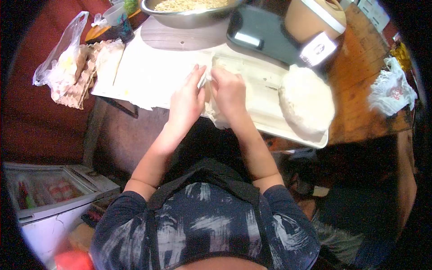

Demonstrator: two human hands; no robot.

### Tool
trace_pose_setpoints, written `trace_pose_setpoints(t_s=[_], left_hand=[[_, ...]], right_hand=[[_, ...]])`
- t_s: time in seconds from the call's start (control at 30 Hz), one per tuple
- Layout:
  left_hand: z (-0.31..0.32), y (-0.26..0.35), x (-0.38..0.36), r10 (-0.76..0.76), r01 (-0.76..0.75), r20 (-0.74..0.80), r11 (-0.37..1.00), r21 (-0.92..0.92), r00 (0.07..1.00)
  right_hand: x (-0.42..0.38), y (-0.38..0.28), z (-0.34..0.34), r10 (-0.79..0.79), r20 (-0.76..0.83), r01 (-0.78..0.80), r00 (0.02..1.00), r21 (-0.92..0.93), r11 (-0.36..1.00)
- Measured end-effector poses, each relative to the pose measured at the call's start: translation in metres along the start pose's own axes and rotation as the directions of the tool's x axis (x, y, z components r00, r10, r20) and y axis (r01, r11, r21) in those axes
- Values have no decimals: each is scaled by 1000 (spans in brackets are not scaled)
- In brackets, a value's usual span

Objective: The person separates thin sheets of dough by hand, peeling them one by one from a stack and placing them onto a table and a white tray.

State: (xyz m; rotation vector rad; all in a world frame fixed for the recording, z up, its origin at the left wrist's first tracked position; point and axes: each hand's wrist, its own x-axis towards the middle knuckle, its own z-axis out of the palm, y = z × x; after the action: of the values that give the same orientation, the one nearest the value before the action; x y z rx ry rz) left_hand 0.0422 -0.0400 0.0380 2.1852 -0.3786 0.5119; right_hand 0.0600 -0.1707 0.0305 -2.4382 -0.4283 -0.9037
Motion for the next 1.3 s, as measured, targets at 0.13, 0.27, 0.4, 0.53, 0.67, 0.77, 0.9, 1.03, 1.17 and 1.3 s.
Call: trace_pose_setpoints(t_s=[0.13,0.27,0.4,0.53,0.67,0.77,0.9,1.03,1.17,1.3], left_hand=[[-1,-6,12,15,-17,24,996,87,1000],[7,-15,15,48,-49,11,994,95,999],[8,-24,14,29,-25,-35,994,111,999],[3,-28,15,-44,45,-29,997,62,999],[1,-18,11,-88,88,45,996,4,995],[3,-15,8,-31,31,37,999,-22,999],[0,-4,7,-46,43,50,997,58,998],[1,-7,6,-44,36,64,991,132,997],[5,-21,5,29,-26,-21,992,123,999],[2,-25,6,-38,39,-9,992,116,999]], right_hand=[[-3,-3,1,-59,5,59,998,-26,998],[-2,7,0,-4,-46,1,999,-52,999],[-2,10,-3,69,-78,-78,995,-115,990],[-2,12,-5,102,-36,-106,994,-122,987],[-3,11,1,169,53,-169,984,-5,986],[-2,3,5,107,34,-108,994,8,994],[2,0,13,53,-54,-52,997,18,998],[1,3,18,134,-44,-135,990,-18,991],[1,8,14,228,-11,-229,973,-24,973],[0,7,7,307,-34,-306,951,22,952]])
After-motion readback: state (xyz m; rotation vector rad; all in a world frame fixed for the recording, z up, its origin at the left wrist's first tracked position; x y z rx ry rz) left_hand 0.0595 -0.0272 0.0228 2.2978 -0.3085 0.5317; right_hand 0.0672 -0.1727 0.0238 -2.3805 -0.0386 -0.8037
